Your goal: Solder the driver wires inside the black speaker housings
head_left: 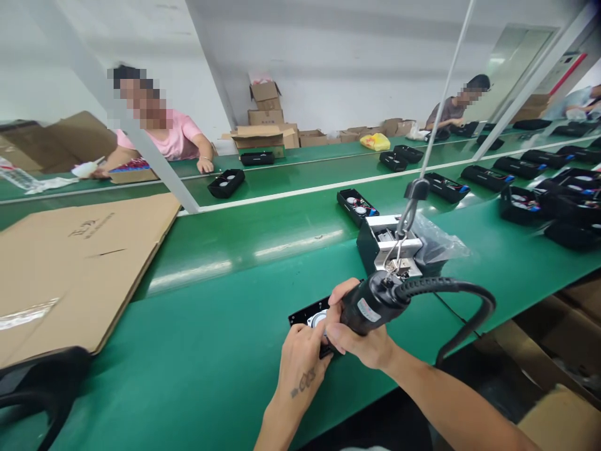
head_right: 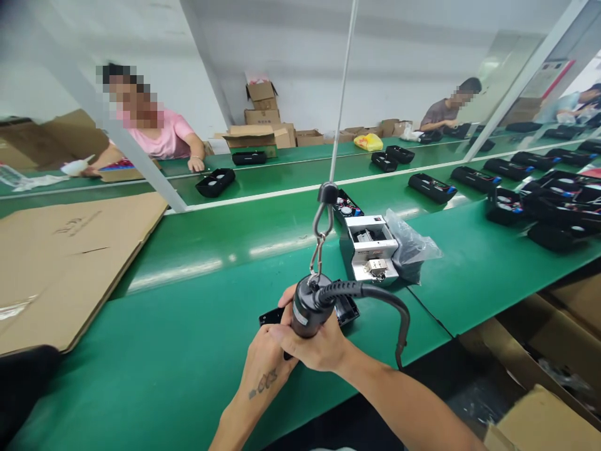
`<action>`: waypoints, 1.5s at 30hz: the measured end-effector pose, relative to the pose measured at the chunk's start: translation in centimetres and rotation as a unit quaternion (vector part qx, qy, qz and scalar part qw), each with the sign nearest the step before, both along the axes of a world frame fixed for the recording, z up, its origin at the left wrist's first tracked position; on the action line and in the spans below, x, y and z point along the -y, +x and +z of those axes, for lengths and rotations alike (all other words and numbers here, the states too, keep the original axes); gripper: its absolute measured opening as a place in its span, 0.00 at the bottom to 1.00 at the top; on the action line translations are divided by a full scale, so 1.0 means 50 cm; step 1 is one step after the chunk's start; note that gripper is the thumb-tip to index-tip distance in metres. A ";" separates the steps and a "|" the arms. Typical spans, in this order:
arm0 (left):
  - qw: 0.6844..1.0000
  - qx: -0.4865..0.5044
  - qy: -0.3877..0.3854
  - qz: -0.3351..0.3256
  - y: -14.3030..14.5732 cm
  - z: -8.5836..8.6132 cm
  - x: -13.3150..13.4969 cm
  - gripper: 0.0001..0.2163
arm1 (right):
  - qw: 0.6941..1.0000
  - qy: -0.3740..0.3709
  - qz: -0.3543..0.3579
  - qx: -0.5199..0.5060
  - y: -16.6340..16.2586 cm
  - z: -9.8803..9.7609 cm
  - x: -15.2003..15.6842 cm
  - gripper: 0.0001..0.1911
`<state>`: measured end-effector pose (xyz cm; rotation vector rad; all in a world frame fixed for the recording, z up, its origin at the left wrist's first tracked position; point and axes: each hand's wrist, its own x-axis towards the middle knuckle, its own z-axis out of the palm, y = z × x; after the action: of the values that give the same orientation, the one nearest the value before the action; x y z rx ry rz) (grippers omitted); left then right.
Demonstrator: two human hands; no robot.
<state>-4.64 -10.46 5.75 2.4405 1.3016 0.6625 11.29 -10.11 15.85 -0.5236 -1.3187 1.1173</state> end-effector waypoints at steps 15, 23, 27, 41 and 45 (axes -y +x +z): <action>1.000 0.010 0.001 0.001 0.002 0.006 -0.002 0.12 | 0.998 -0.042 -0.013 0.037 -0.008 -0.028 -0.004 0.16; 1.000 0.010 -0.013 -0.006 0.000 0.002 -0.006 0.16 | 0.999 -0.026 -0.019 0.029 -0.005 -0.024 -0.003 0.15; 1.000 0.012 -0.013 -0.007 -0.001 -0.006 -0.008 0.15 | 0.999 -0.025 -0.026 0.034 -0.004 -0.020 -0.002 0.15; 0.999 0.017 -0.029 -0.006 -0.002 0.018 -0.001 0.11 | 0.999 -0.002 -0.019 0.031 0.001 -0.015 0.003 0.13; 0.997 0.044 -0.052 -0.030 -0.006 0.041 0.000 0.05 | 0.999 0.004 -0.028 0.033 0.019 -0.012 0.012 0.13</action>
<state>-4.95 -10.48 7.82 2.3302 1.1941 0.6631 12.22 -10.71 15.24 -0.5917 -1.3568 1.0555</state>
